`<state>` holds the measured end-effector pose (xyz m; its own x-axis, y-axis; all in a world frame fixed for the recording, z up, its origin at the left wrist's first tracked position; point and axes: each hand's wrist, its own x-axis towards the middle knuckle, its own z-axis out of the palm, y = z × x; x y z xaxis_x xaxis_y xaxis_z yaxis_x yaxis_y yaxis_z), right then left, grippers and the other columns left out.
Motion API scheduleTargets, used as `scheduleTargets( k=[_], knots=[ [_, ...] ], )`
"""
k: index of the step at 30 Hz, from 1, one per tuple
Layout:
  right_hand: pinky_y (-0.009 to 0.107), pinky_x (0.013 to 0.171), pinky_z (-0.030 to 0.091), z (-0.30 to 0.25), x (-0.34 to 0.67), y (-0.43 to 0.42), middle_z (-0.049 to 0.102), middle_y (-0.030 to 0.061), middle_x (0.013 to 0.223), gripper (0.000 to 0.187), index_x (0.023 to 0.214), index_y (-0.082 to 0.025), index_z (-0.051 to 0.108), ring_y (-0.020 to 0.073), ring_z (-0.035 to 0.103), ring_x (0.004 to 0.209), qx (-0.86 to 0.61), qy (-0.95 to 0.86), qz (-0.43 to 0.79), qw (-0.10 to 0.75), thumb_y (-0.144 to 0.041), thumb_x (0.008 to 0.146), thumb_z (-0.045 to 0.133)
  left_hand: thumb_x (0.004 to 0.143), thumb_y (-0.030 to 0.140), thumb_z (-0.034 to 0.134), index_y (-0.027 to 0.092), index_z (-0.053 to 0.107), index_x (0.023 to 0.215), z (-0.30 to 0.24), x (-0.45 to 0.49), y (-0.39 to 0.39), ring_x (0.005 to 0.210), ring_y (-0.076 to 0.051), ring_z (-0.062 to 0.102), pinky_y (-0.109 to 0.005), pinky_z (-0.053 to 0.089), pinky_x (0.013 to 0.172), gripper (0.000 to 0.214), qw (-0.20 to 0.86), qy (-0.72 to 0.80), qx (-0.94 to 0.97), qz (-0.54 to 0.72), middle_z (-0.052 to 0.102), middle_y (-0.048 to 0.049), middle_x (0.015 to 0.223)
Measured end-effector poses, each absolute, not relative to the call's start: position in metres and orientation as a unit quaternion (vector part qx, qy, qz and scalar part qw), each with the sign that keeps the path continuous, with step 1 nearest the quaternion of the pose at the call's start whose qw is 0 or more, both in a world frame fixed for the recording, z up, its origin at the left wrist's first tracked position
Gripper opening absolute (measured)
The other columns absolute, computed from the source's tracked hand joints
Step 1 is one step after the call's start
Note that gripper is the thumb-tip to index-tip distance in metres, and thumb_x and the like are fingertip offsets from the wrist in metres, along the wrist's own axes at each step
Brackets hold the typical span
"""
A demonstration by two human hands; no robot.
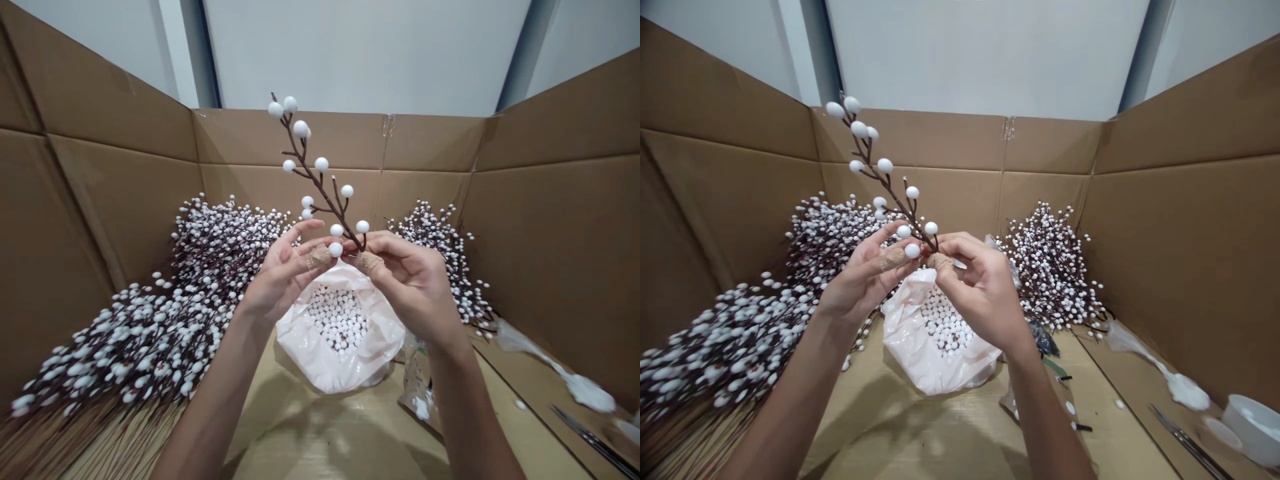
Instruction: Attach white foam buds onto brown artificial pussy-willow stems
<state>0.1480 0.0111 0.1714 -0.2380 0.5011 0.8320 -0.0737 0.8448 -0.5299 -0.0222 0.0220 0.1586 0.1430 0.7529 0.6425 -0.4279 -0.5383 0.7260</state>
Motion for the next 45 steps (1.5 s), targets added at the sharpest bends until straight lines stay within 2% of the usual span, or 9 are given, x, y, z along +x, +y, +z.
scheduleTargets(
  k=[8, 15, 25, 31, 45],
  knots=[
    [0.022, 0.067, 0.054, 0.168, 0.148, 0.014, 0.065, 0.0048, 0.092, 0.012, 0.079, -0.015, 0.066, 0.0137, 0.062, 0.086, -0.144, -0.755, 0.209, 0.605, -0.008, 0.077, 0.056, 0.070, 0.007, 0.071, 0.017, 0.058, 0.102, 0.161, -0.019, 0.019, 0.086, -0.015, 0.068, -0.020, 0.053, 0.080, 0.036, 0.512, 0.105, 0.558, 0.645, 0.072, -0.0053, 0.093],
    [0.021, 0.065, 0.052, 0.168, 0.148, 0.014, 0.065, 0.0044, 0.089, 0.013, 0.080, -0.015, 0.066, 0.0128, 0.062, 0.083, -0.153, -0.754, 0.190, 0.609, -0.007, 0.078, 0.055, 0.068, 0.008, 0.074, 0.019, 0.068, 0.095, 0.161, -0.018, 0.019, 0.086, -0.012, 0.068, -0.016, 0.053, 0.080, 0.030, 0.521, 0.088, 0.567, 0.632, 0.073, -0.0005, 0.092],
    [0.021, 0.062, 0.050, 0.170, 0.150, 0.012, 0.065, 0.0031, 0.085, 0.014, 0.080, -0.016, 0.068, 0.0119, 0.061, 0.079, -0.148, -0.784, 0.157, 0.583, -0.007, 0.078, 0.057, 0.066, 0.006, 0.074, 0.018, 0.071, 0.089, 0.167, -0.022, 0.008, 0.077, -0.014, 0.070, -0.018, 0.056, 0.071, 0.026, 0.486, 0.164, 0.584, 0.630, 0.074, -0.0023, 0.081],
    [0.022, 0.065, 0.051, 0.170, 0.149, 0.012, 0.065, 0.0033, 0.086, 0.015, 0.081, -0.018, 0.068, 0.0140, 0.061, 0.085, -0.143, -0.789, 0.145, 0.580, -0.008, 0.078, 0.057, 0.060, 0.013, 0.080, 0.017, 0.071, 0.086, 0.169, -0.022, 0.003, 0.074, -0.017, 0.071, -0.020, 0.057, 0.066, 0.029, 0.459, 0.181, 0.596, 0.634, 0.074, -0.0030, 0.080],
    [0.022, 0.062, 0.050, 0.170, 0.147, 0.015, 0.065, 0.0035, 0.085, 0.016, 0.079, -0.017, 0.068, 0.0132, 0.061, 0.081, -0.154, -0.794, 0.117, 0.576, -0.007, 0.079, 0.055, 0.058, 0.016, 0.082, 0.016, 0.068, 0.086, 0.169, -0.022, 0.003, 0.076, -0.019, 0.071, -0.025, 0.058, 0.071, 0.031, 0.402, 0.223, 0.608, 0.648, 0.075, -0.0041, 0.079]
  ],
)
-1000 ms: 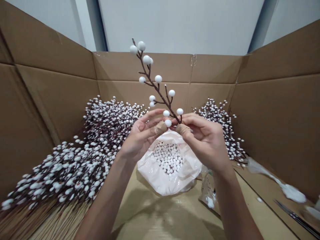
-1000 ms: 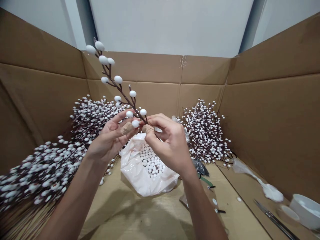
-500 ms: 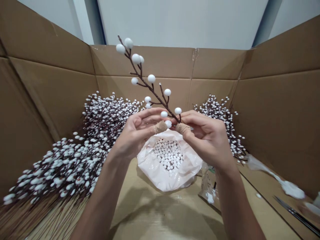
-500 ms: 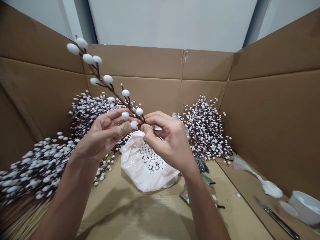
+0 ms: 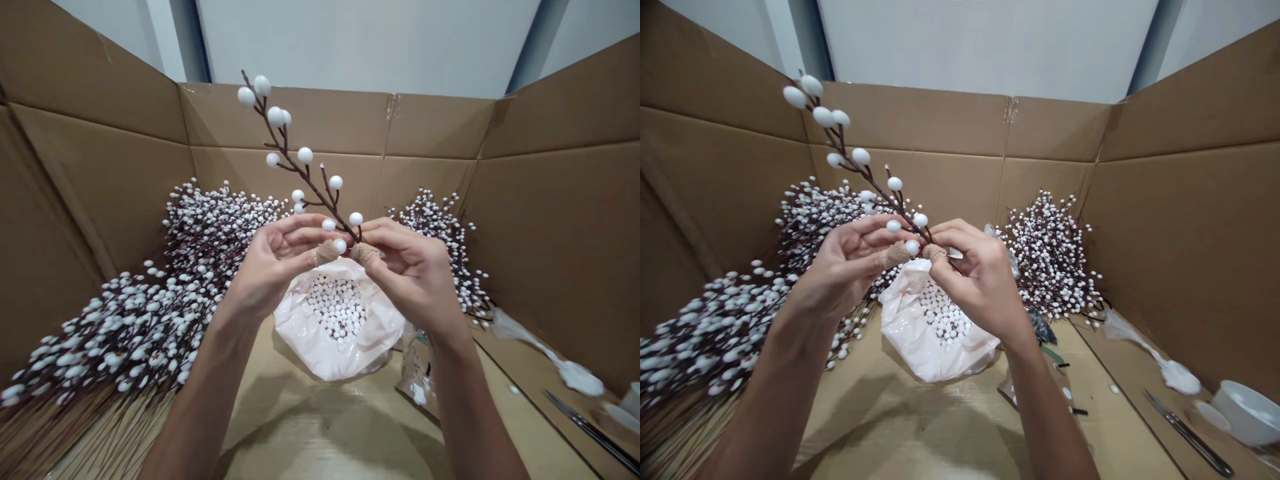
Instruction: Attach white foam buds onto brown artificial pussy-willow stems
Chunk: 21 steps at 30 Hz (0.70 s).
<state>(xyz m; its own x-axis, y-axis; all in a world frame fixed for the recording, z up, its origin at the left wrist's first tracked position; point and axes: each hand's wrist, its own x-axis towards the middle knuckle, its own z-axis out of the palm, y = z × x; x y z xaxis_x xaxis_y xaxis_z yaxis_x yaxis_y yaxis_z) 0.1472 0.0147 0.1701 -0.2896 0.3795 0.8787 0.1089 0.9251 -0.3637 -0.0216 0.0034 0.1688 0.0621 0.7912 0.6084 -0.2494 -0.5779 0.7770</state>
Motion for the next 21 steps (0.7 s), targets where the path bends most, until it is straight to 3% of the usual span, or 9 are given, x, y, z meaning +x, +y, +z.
scheduleTargets(
  k=[12, 21],
  knots=[
    [0.024, 0.063, 0.051, 0.1688, 0.1450, 0.0177, 0.066, 0.0046, 0.088, 0.018, 0.081, -0.019, 0.069, 0.0156, 0.061, 0.084, -0.169, -0.798, 0.099, 0.570, -0.009, 0.079, 0.054, 0.055, 0.018, 0.084, 0.013, 0.068, 0.083, 0.1686, -0.0190, 0.0012, 0.080, -0.024, 0.070, -0.031, 0.057, 0.077, 0.033, 0.373, 0.252, 0.600, 0.662, 0.074, -0.0071, 0.079],
    [0.023, 0.064, 0.050, 0.1656, 0.1428, 0.0214, 0.065, 0.0045, 0.089, 0.016, 0.080, -0.017, 0.068, 0.0145, 0.061, 0.085, -0.162, -0.793, 0.105, 0.578, -0.008, 0.079, 0.055, 0.056, 0.017, 0.083, 0.013, 0.067, 0.084, 0.1670, -0.0182, 0.0030, 0.081, -0.022, 0.070, -0.029, 0.057, 0.077, 0.033, 0.362, 0.252, 0.601, 0.666, 0.074, -0.0073, 0.081]
  ],
)
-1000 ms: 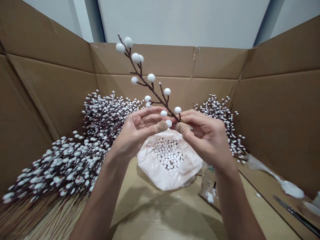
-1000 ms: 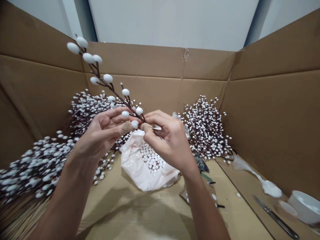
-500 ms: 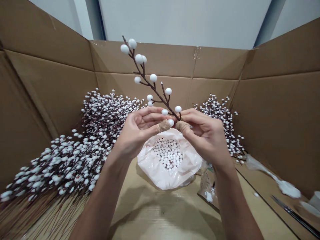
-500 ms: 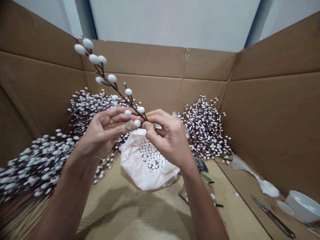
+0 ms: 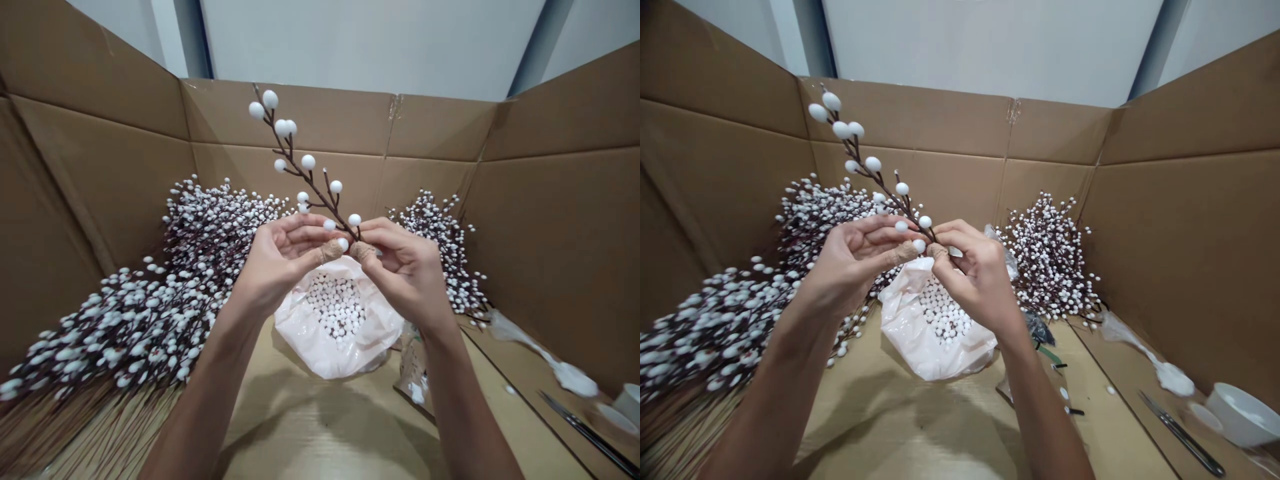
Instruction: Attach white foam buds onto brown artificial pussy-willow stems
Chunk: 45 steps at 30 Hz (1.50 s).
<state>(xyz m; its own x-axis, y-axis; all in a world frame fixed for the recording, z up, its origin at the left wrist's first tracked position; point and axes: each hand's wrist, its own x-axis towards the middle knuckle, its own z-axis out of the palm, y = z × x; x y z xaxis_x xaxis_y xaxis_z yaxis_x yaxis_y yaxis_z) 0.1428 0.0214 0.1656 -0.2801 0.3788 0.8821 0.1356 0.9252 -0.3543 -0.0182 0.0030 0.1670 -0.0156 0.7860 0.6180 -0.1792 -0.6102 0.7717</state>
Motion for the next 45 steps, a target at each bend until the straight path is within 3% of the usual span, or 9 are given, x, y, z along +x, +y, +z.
scheduleTargets(
  k=[9, 13, 16, 22, 29, 37, 40, 45],
  knots=[
    [0.027, 0.071, 0.052, 0.164, 0.133, 0.027, 0.066, 0.0052, 0.086, 0.014, 0.083, -0.017, 0.070, 0.0132, 0.061, 0.083, -0.130, -0.775, 0.235, 0.572, -0.015, 0.082, 0.057, 0.063, 0.017, 0.080, 0.018, 0.070, 0.094, 0.173, -0.041, 0.004, 0.089, -0.021, 0.068, -0.028, 0.055, 0.077, 0.033, 0.418, 0.230, 0.639, 0.603, 0.073, -0.0081, 0.095],
    [0.028, 0.070, 0.052, 0.157, 0.118, 0.028, 0.065, 0.0058, 0.086, 0.012, 0.081, -0.018, 0.071, 0.0139, 0.061, 0.082, -0.138, -0.768, 0.261, 0.569, -0.018, 0.081, 0.058, 0.067, 0.024, 0.076, 0.018, 0.072, 0.093, 0.179, -0.047, -0.002, 0.090, -0.018, 0.066, -0.024, 0.053, 0.076, 0.027, 0.415, 0.215, 0.603, 0.646, 0.069, -0.0086, 0.106],
    [0.028, 0.067, 0.053, 0.148, 0.105, 0.026, 0.065, 0.0060, 0.087, 0.011, 0.078, -0.018, 0.069, 0.0150, 0.061, 0.085, -0.151, -0.748, 0.271, 0.587, -0.019, 0.081, 0.059, 0.068, 0.027, 0.075, 0.017, 0.072, 0.087, 0.182, -0.042, -0.006, 0.082, -0.015, 0.065, -0.022, 0.053, 0.071, 0.022, 0.416, 0.185, 0.547, 0.702, 0.070, -0.0067, 0.098],
    [0.024, 0.066, 0.054, 0.133, 0.087, 0.022, 0.064, 0.0067, 0.090, 0.010, 0.081, -0.016, 0.067, 0.0140, 0.060, 0.085, -0.146, -0.726, 0.257, 0.621, -0.020, 0.082, 0.058, 0.063, 0.012, 0.073, 0.015, 0.065, 0.073, 0.184, -0.031, -0.007, 0.069, -0.008, 0.061, -0.018, 0.050, 0.065, 0.013, 0.424, 0.145, 0.438, 0.780, 0.065, 0.0010, 0.080],
    [0.027, 0.066, 0.054, 0.130, 0.083, 0.016, 0.064, 0.0063, 0.091, 0.010, 0.082, -0.019, 0.067, 0.0154, 0.060, 0.087, -0.156, -0.720, 0.211, 0.642, -0.020, 0.083, 0.056, 0.066, 0.011, 0.067, 0.014, 0.063, 0.071, 0.186, -0.031, -0.011, 0.069, -0.008, 0.061, -0.018, 0.051, 0.069, 0.008, 0.466, 0.126, 0.422, 0.767, 0.063, 0.0022, 0.075],
    [0.032, 0.068, 0.056, 0.130, 0.082, 0.014, 0.066, 0.0055, 0.090, 0.009, 0.081, -0.020, 0.068, 0.0163, 0.062, 0.087, -0.152, -0.720, 0.214, 0.643, -0.020, 0.080, 0.059, 0.062, 0.010, 0.067, 0.016, 0.062, 0.077, 0.186, -0.039, -0.015, 0.063, -0.009, 0.063, -0.017, 0.051, 0.062, 0.017, 0.461, 0.173, 0.463, 0.737, 0.065, 0.0028, 0.067],
    [0.030, 0.070, 0.056, 0.132, 0.087, 0.012, 0.066, 0.0056, 0.091, 0.010, 0.084, -0.018, 0.068, 0.0148, 0.062, 0.086, -0.154, -0.740, 0.236, 0.611, -0.022, 0.080, 0.060, 0.063, 0.010, 0.068, 0.018, 0.060, 0.075, 0.185, -0.040, -0.014, 0.064, -0.010, 0.064, -0.018, 0.051, 0.062, 0.016, 0.443, 0.179, 0.476, 0.738, 0.065, 0.0041, 0.064],
    [0.027, 0.077, 0.053, 0.138, 0.123, 0.030, 0.069, 0.0045, 0.091, 0.017, 0.087, -0.018, 0.069, 0.0128, 0.064, 0.086, -0.163, -0.799, 0.375, 0.441, -0.032, 0.081, 0.061, 0.060, 0.012, 0.074, 0.022, 0.057, 0.070, 0.183, -0.042, -0.011, 0.074, -0.017, 0.067, -0.022, 0.052, 0.062, 0.023, 0.420, 0.222, 0.476, 0.740, 0.067, 0.0028, 0.064]
  ],
)
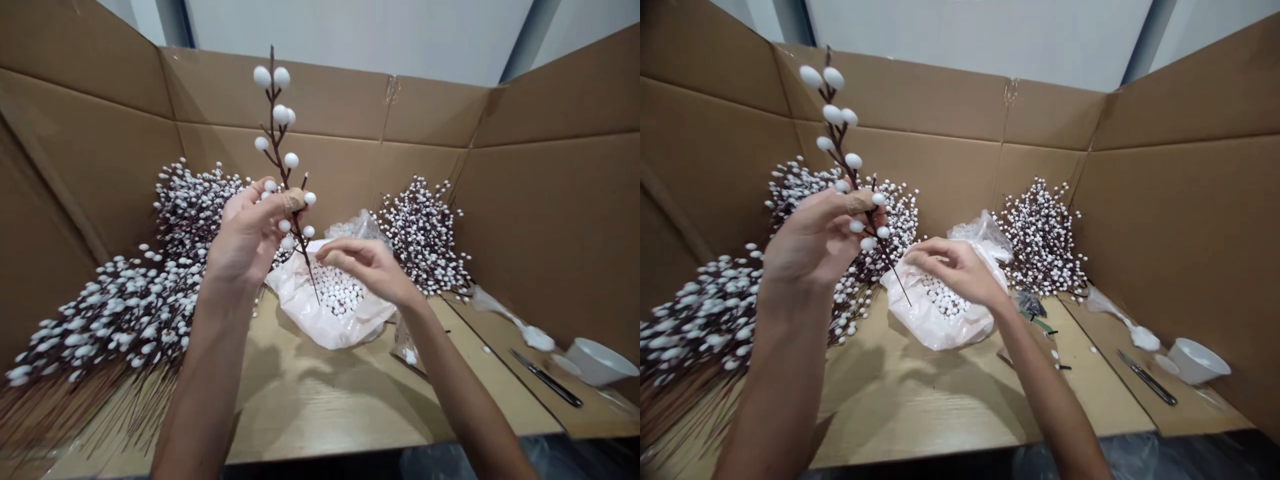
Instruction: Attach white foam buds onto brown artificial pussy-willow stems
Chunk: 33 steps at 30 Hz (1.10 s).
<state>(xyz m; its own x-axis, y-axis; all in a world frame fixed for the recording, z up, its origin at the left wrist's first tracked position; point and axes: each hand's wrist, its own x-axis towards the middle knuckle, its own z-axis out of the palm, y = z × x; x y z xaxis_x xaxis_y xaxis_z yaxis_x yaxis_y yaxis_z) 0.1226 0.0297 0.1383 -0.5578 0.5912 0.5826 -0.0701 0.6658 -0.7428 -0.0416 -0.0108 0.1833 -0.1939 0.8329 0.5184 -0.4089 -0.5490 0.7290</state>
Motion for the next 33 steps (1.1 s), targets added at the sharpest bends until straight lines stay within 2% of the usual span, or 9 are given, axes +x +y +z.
scheduleTargets(
  k=[3, 5, 9, 11, 14, 18, 21, 29, 33],
  knots=[
    [0.029, 0.075, 0.053, 0.126, 0.143, 0.054, 0.069, 0.0046, 0.081, 0.026, 0.081, -0.015, 0.068, 0.0128, 0.065, 0.079, -0.239, -0.765, 0.399, 0.445, -0.037, 0.085, 0.055, 0.060, 0.011, 0.074, 0.021, 0.056, 0.068, 0.183, -0.042, -0.011, 0.077, -0.019, 0.068, -0.024, 0.052, 0.059, 0.022, 0.409, 0.235, 0.491, 0.732, 0.068, 0.0018, 0.064],
    [0.028, 0.068, 0.052, 0.108, 0.149, 0.071, 0.068, 0.0054, 0.077, 0.025, 0.079, -0.013, 0.068, 0.0129, 0.063, 0.072, -0.309, -0.790, 0.352, 0.396, -0.035, 0.083, 0.056, 0.061, 0.009, 0.072, 0.021, 0.055, 0.069, 0.182, -0.040, -0.012, 0.070, -0.016, 0.067, -0.020, 0.049, 0.052, 0.021, 0.411, 0.232, 0.499, 0.727, 0.067, 0.0028, 0.061],
    [0.023, 0.059, 0.047, 0.066, 0.140, 0.096, 0.069, 0.0041, 0.073, 0.010, 0.073, -0.011, 0.068, 0.0122, 0.061, 0.065, -0.391, -0.841, 0.257, 0.272, -0.011, 0.075, 0.058, 0.058, 0.010, 0.076, 0.020, 0.056, 0.079, 0.180, -0.034, -0.014, 0.071, -0.016, 0.068, -0.019, 0.047, 0.052, 0.031, 0.434, 0.229, 0.500, 0.713, 0.067, 0.0025, 0.060],
    [0.020, 0.056, 0.044, 0.051, 0.133, 0.104, 0.068, 0.0024, 0.068, 0.013, 0.069, -0.012, 0.068, 0.0111, 0.059, 0.060, -0.410, -0.841, 0.246, 0.251, -0.002, 0.068, 0.058, 0.058, 0.011, 0.077, 0.018, 0.056, 0.081, 0.179, -0.031, -0.015, 0.070, -0.017, 0.068, -0.020, 0.048, 0.054, 0.031, 0.435, 0.224, 0.503, 0.712, 0.067, 0.0009, 0.062],
    [0.019, 0.050, 0.042, 0.036, 0.127, 0.114, 0.069, 0.0030, 0.068, 0.016, 0.072, -0.011, 0.068, 0.0105, 0.058, 0.055, -0.433, -0.836, 0.244, 0.234, -0.002, 0.067, 0.056, 0.059, 0.010, 0.076, 0.016, 0.056, 0.079, 0.178, -0.029, -0.016, 0.067, -0.015, 0.067, -0.020, 0.050, 0.056, 0.028, 0.435, 0.208, 0.518, 0.706, 0.067, 0.0003, 0.064],
    [0.018, 0.054, 0.042, 0.027, 0.122, 0.123, 0.070, 0.0032, 0.074, 0.019, 0.077, -0.012, 0.069, 0.0111, 0.059, 0.061, -0.430, -0.846, 0.237, 0.208, -0.002, 0.066, 0.055, 0.060, 0.009, 0.075, 0.019, 0.056, 0.077, 0.179, -0.029, -0.016, 0.067, -0.017, 0.067, -0.022, 0.053, 0.056, 0.027, 0.445, 0.205, 0.522, 0.698, 0.067, 0.0003, 0.066],
    [0.018, 0.057, 0.041, 0.024, 0.117, 0.125, 0.068, 0.0009, 0.070, 0.016, 0.074, -0.012, 0.069, 0.0109, 0.057, 0.062, -0.407, -0.863, 0.232, 0.187, -0.004, 0.063, 0.061, 0.058, 0.009, 0.076, 0.019, 0.057, 0.080, 0.180, -0.029, -0.017, 0.066, -0.017, 0.066, -0.023, 0.053, 0.056, 0.031, 0.450, 0.214, 0.524, 0.691, 0.067, -0.0003, 0.065],
    [0.020, 0.051, 0.034, 0.019, 0.111, 0.127, 0.058, -0.0027, 0.053, 0.011, 0.059, -0.011, 0.063, 0.0095, 0.047, 0.052, -0.378, -0.877, 0.230, 0.186, -0.001, 0.057, 0.061, 0.058, 0.007, 0.073, 0.018, 0.055, 0.085, 0.182, -0.024, -0.019, 0.061, -0.015, 0.063, -0.022, 0.048, 0.054, 0.034, 0.470, 0.229, 0.520, 0.675, 0.066, -0.0004, 0.065],
    [0.023, 0.057, 0.041, 0.029, 0.120, 0.123, 0.062, 0.0014, 0.065, 0.010, 0.068, -0.011, 0.061, 0.0121, 0.053, 0.059, -0.374, -0.861, 0.245, 0.242, -0.009, 0.060, 0.066, 0.057, 0.006, 0.071, 0.017, 0.053, 0.088, 0.181, -0.025, -0.018, 0.059, -0.013, 0.061, -0.021, 0.042, 0.050, 0.037, 0.462, 0.233, 0.520, 0.679, 0.065, 0.0001, 0.064]
  ],
)
